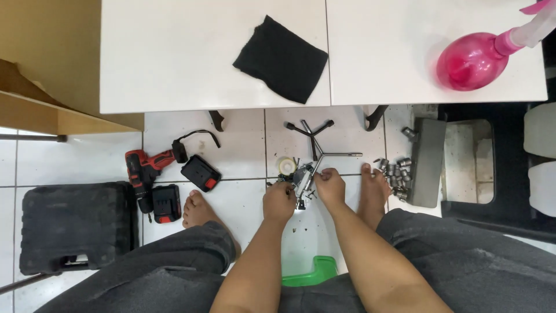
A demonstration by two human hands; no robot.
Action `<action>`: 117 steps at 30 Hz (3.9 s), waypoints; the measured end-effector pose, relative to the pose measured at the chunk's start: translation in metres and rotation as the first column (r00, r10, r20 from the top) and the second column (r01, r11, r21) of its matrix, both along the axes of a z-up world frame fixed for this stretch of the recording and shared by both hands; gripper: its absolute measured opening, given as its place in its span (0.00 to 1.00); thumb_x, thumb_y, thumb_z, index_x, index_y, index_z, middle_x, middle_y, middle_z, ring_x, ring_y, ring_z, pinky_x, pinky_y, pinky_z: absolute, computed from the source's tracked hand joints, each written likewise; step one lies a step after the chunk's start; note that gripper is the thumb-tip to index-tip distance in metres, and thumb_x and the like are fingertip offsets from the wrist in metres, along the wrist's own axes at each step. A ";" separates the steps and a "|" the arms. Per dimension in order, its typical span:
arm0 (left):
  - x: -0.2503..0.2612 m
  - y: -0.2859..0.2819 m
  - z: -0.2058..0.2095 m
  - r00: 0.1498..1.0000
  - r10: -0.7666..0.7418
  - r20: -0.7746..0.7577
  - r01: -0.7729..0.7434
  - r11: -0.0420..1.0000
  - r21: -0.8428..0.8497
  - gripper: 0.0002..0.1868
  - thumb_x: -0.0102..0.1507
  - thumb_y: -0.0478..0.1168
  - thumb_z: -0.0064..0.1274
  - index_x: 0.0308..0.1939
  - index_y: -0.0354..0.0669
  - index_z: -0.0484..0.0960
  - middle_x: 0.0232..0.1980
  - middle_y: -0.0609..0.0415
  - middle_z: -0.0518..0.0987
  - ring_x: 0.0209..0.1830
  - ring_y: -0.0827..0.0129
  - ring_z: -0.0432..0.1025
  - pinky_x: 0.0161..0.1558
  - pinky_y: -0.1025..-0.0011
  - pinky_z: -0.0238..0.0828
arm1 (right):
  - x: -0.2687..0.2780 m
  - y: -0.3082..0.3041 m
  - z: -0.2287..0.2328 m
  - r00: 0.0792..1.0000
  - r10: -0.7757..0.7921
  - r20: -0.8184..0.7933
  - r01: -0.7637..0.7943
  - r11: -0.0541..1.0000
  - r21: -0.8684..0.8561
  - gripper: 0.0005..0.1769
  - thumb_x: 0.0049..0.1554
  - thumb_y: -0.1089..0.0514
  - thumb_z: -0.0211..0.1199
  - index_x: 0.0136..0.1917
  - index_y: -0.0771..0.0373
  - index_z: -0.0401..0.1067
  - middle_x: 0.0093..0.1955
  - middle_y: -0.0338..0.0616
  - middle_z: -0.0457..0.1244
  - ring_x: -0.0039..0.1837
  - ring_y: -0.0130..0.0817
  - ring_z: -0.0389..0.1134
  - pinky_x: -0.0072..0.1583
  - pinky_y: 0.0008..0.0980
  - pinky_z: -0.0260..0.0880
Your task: The person wipes various tools with a black cloth, including a wrench, pliers, scissors, a utility knife, and a T-handle hex key. They place the cleaned tools into a wooden organizer on the table and wipe the table surface.
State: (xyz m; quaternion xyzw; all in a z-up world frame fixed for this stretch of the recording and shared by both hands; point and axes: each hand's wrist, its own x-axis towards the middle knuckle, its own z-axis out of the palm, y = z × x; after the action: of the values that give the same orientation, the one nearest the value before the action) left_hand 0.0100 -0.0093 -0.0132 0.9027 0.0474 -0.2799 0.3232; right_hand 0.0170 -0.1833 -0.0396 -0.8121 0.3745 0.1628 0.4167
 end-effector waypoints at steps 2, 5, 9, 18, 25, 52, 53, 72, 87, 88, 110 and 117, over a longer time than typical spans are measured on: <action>-0.002 -0.006 -0.017 0.997 -0.076 -0.017 0.077 0.997 0.025 0.13 0.63 0.45 0.52 0.51 0.51 0.83 0.47 0.53 0.80 0.54 0.57 0.73 0.54 0.59 0.70 | 0.002 0.005 -0.002 1.000 0.002 -0.028 -0.002 1.000 -0.010 0.25 0.55 0.44 0.66 0.58 0.62 0.72 0.50 0.51 0.70 0.56 0.45 0.72 0.53 0.41 0.74; 0.001 -0.016 -0.007 0.975 -0.214 -0.053 0.218 0.971 0.096 0.18 0.64 0.46 0.50 0.58 0.53 0.79 0.53 0.51 0.79 0.58 0.56 0.72 0.57 0.58 0.70 | 0.014 0.015 0.024 0.998 0.014 -0.067 -0.015 1.000 -0.021 0.26 0.55 0.43 0.65 0.57 0.64 0.73 0.49 0.52 0.71 0.55 0.46 0.73 0.52 0.41 0.75; 0.002 -0.026 0.025 0.944 -0.306 -0.123 0.326 0.925 0.195 0.25 0.68 0.49 0.44 0.70 0.55 0.70 0.65 0.48 0.74 0.67 0.54 0.66 0.64 0.57 0.63 | 0.022 0.014 0.031 0.988 0.060 -0.140 -0.070 0.995 -0.070 0.25 0.56 0.40 0.60 0.55 0.62 0.76 0.46 0.50 0.72 0.51 0.46 0.74 0.49 0.41 0.75; 0.008 -0.035 -0.003 0.948 -0.288 -0.132 0.312 0.920 0.238 0.21 0.69 0.51 0.43 0.65 0.55 0.71 0.62 0.53 0.75 0.65 0.59 0.66 0.62 0.59 0.60 | 0.026 0.010 0.024 0.983 0.114 -0.145 -0.116 0.993 -0.003 0.23 0.60 0.48 0.51 0.58 0.67 0.74 0.46 0.56 0.71 0.54 0.52 0.73 0.53 0.45 0.73; 0.011 -0.037 -0.003 0.955 -0.263 -0.134 0.288 0.931 0.227 0.18 0.70 0.48 0.41 0.63 0.55 0.72 0.61 0.56 0.76 0.64 0.61 0.66 0.61 0.61 0.58 | 0.008 -0.001 0.021 0.996 0.078 -0.052 -0.078 0.997 -0.002 0.23 0.61 0.50 0.49 0.56 0.72 0.73 0.44 0.62 0.69 0.52 0.53 0.72 0.53 0.45 0.71; 0.057 -0.071 0.067 0.774 0.238 -0.586 -0.559 0.692 -0.457 0.33 0.65 0.53 0.53 0.71 0.40 0.70 0.66 0.45 0.75 0.66 0.56 0.69 0.63 0.57 0.69 | 0.011 0.021 0.084 0.858 -0.482 -0.177 0.458 0.563 0.688 0.07 0.58 0.57 0.53 0.40 0.61 0.63 0.30 0.33 0.47 0.28 0.22 0.52 0.25 0.13 0.42; 0.058 -0.073 0.049 0.756 0.283 -0.590 -0.603 0.652 -0.459 0.31 0.63 0.50 0.58 0.66 0.40 0.74 0.60 0.45 0.78 0.60 0.58 0.72 0.57 0.60 0.72 | 0.013 0.024 0.084 0.879 -0.458 -0.135 0.427 0.628 0.650 0.08 0.59 0.57 0.52 0.39 0.61 0.63 0.29 0.35 0.48 0.27 0.23 0.52 0.25 0.15 0.43; 0.053 -0.060 -0.016 0.714 0.352 -0.605 -0.669 0.598 -0.441 0.31 0.69 0.43 0.49 0.73 0.33 0.63 0.62 0.44 0.76 0.52 0.68 0.75 0.53 0.67 0.72 | -0.018 0.000 0.027 0.963 -0.268 0.025 0.262 0.955 0.137 0.17 0.63 0.50 0.47 0.41 0.63 0.68 0.28 0.45 0.61 0.32 0.34 0.67 0.34 0.31 0.71; 0.064 -0.055 0.083 0.690 0.222 -0.688 -0.647 0.614 -0.452 0.34 0.70 0.61 0.38 0.70 0.40 0.69 0.64 0.48 0.76 0.60 0.62 0.72 0.53 0.70 0.68 | -0.028 0.011 0.013 0.985 0.027 0.173 -0.049 0.991 0.123 0.19 0.64 0.53 0.47 0.46 0.72 0.72 0.40 0.65 0.66 0.50 0.53 0.69 0.53 0.49 0.68; 0.063 -0.055 0.078 0.692 0.224 -0.686 -0.647 0.613 -0.453 0.34 0.70 0.61 0.38 0.70 0.40 0.69 0.64 0.48 0.76 0.60 0.62 0.72 0.53 0.70 0.68 | -0.026 0.015 0.022 0.984 0.029 0.176 -0.051 0.991 0.124 0.19 0.64 0.53 0.47 0.46 0.72 0.72 0.40 0.65 0.66 0.50 0.53 0.69 0.53 0.49 0.68; 0.025 0.056 0.122 0.895 0.361 -0.263 -0.441 0.809 -0.389 0.26 0.67 0.57 0.49 0.61 0.45 0.75 0.47 0.48 0.81 0.51 0.61 0.76 0.49 0.64 0.73 | 0.110 0.068 0.246 0.071 0.455 0.888 -0.244 0.871 -0.426 0.11 0.59 0.54 0.63 0.34 0.54 0.73 0.21 0.35 0.59 0.26 0.33 0.60 0.32 0.28 0.65; 0.022 0.106 0.263 0.990 0.143 0.021 -0.132 0.957 -0.260 0.17 0.66 0.48 0.46 0.51 0.42 0.80 0.30 0.44 0.82 0.34 0.55 0.79 0.37 0.63 0.74 | 0.165 0.065 0.354 0.418 0.836 0.356 -0.610 0.548 -0.572 0.23 0.62 0.51 0.58 0.70 0.53 0.67 0.64 0.53 0.63 0.70 0.55 0.61 0.69 0.57 0.59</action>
State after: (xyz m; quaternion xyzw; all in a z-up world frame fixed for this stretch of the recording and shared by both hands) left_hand 0.0315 0.0965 0.2500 0.8530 0.0669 -0.2427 0.4572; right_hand 0.1823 -0.1181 0.3140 -0.9588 -0.1500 -0.0047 0.2414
